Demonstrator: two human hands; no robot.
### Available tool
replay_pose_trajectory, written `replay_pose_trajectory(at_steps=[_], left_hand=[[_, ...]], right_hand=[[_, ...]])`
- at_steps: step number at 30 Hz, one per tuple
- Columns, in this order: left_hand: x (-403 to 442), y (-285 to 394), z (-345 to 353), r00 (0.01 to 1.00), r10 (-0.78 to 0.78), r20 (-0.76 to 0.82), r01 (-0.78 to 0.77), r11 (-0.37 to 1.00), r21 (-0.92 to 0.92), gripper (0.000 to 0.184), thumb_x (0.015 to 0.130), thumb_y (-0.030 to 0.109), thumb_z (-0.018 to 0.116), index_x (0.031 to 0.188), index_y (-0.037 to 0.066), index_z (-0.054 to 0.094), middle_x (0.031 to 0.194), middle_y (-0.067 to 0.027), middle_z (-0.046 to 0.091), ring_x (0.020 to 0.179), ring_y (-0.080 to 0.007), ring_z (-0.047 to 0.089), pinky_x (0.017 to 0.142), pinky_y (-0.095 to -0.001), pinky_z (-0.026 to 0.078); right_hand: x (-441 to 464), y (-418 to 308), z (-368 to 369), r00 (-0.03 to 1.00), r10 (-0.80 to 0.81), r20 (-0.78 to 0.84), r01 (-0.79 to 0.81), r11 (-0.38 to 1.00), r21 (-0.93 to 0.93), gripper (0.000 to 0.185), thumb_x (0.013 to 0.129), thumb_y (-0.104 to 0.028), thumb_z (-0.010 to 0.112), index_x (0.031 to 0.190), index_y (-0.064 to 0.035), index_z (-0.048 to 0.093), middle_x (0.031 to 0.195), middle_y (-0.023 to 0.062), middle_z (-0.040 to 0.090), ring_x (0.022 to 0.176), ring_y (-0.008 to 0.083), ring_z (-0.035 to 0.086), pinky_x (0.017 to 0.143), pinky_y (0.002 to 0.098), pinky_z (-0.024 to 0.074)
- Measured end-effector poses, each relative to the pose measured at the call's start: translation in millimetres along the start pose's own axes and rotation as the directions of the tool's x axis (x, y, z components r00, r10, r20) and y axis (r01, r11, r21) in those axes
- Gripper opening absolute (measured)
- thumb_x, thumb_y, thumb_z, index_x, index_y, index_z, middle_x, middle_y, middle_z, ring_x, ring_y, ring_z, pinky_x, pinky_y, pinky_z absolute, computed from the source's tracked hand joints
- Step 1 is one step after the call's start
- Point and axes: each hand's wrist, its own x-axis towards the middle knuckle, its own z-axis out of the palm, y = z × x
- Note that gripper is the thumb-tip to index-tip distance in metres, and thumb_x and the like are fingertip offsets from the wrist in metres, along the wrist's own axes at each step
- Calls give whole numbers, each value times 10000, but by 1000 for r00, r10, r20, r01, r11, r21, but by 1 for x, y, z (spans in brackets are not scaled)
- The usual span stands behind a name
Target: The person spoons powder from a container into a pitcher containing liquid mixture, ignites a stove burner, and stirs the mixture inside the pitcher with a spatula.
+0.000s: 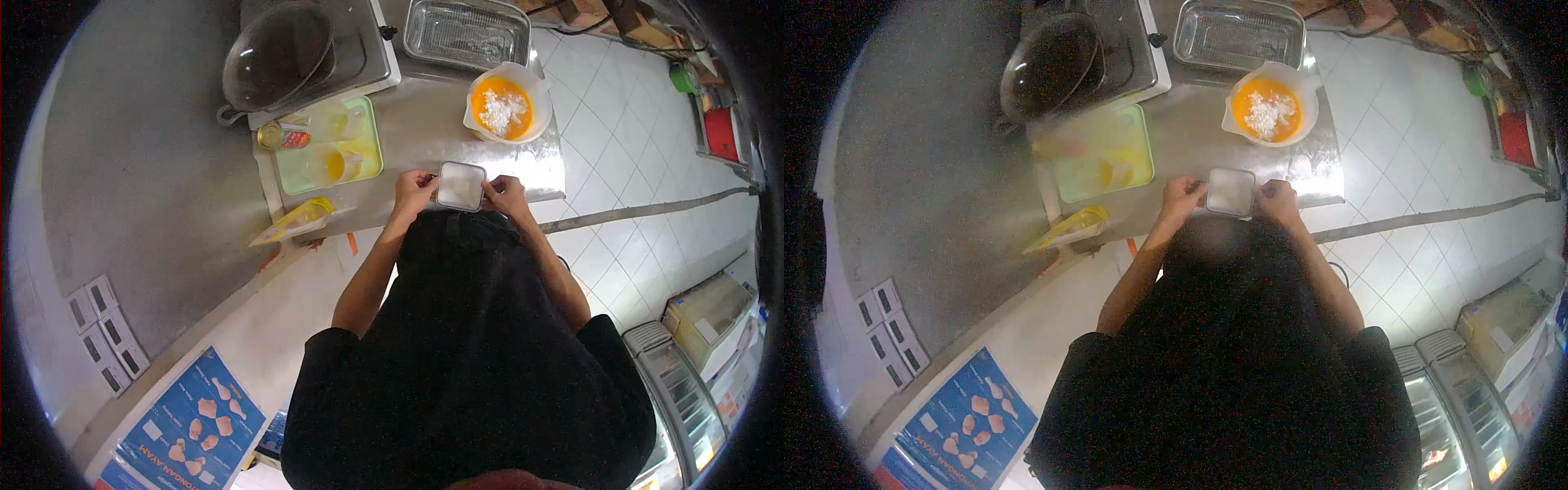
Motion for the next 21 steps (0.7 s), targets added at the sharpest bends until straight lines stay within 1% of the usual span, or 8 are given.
replay_pose_trajectory(at_steps=[5, 8, 11, 14, 17, 18, 20, 21], left_hand=[[10, -10, 1, 996, -26, 85, 40, 987, -159, 161, 826, 60, 766, 890, -51, 670, 779, -77, 685, 655, -132, 651, 537, -274, 539], [9, -8, 1, 998, -27, 54, 31, 997, -77, 195, 807, 92, 791, 907, -31, 677, 778, -82, 687, 670, -146, 659, 563, -295, 543], [-7, 17, 5, 964, 222, -148, -168, 936, 310, 233, 772, 126, 820, 904, -14, 687, 758, -92, 694, 682, -172, 672, 615, -324, 547], [-7, 7, 5, 943, 318, -104, -260, 892, 370, 191, 754, 133, 806, 841, 3, 698, 742, -134, 692, 671, -263, 677, 653, -381, 533], [-9, 10, 15, 880, 475, -4, -357, 667, 654, 126, 764, 117, 764, 775, 8, 702, 732, -175, 676, 679, -353, 656, 654, -426, 511], [-6, 5, 16, 900, 435, -38, -332, 738, 587, 101, 768, 115, 742, 749, 21, 711, 728, -195, 661, 690, -402, 634, 654, -455, 495], [-3, -6, 16, 905, 422, -49, -335, 780, 529, 105, 766, 116, 751, 752, 18, 715, 717, -190, 662, 676, -389, 641, 644, -452, 495], [-1, -7, 15, 907, 418, -57, -337, 799, 498, 108, 764, 116, 755, 753, 16, 717, 712, -188, 663, 670, -383, 644, 640, -450, 496]], right_hand=[[-11, -14, -8, 995, 82, 63, -88, 992, 87, 293, 924, -185, 691, 893, 104, 648, 841, 165, 678, 656, 203, 689, 595, 317, 625], [-11, -13, -4, 997, 75, 36, -79, 987, 140, 315, 905, -210, 719, 909, 96, 647, 851, 155, 680, 687, 192, 689, 566, 304, 604], [-25, -45, -13, 987, 44, -153, -50, 998, -37, 350, 867, -268, 758, 892, 71, 678, 817, 150, 702, 684, 203, 696, 579, 331, 578], [-26, -44, -17, 988, -64, -140, 23, 961, -275, 367, 838, -313, 774, 870, 49, 722, 767, 154, 721, 645, 228, 701, 619, 370, 561], [-27, -55, -15, 991, -1, -132, -44, 939, -342, 359, 843, -317, 758, 854, 42, 745, 739, 162, 726, 636, 247, 708, 672, 388, 563], [-27, -61, -16, 994, 27, -107, -58, 954, -295, 357, 849, -311, 752, 857, 46, 744, 741, 161, 727, 642, 244, 710, 670, 383, 563], [-31, -63, -20, 996, 80, -36, -85, 975, -204, 355, 860, -299, 740, 861, 56, 743, 747, 160, 729, 653, 237, 714, 665, 375, 562], [-28, -63, -17, 997, 64, -52, -73, 978, -197, 353, 867, -298, 733, 859, 55, 743, 744, 157, 729, 653, 232, 714, 663, 370, 561]])
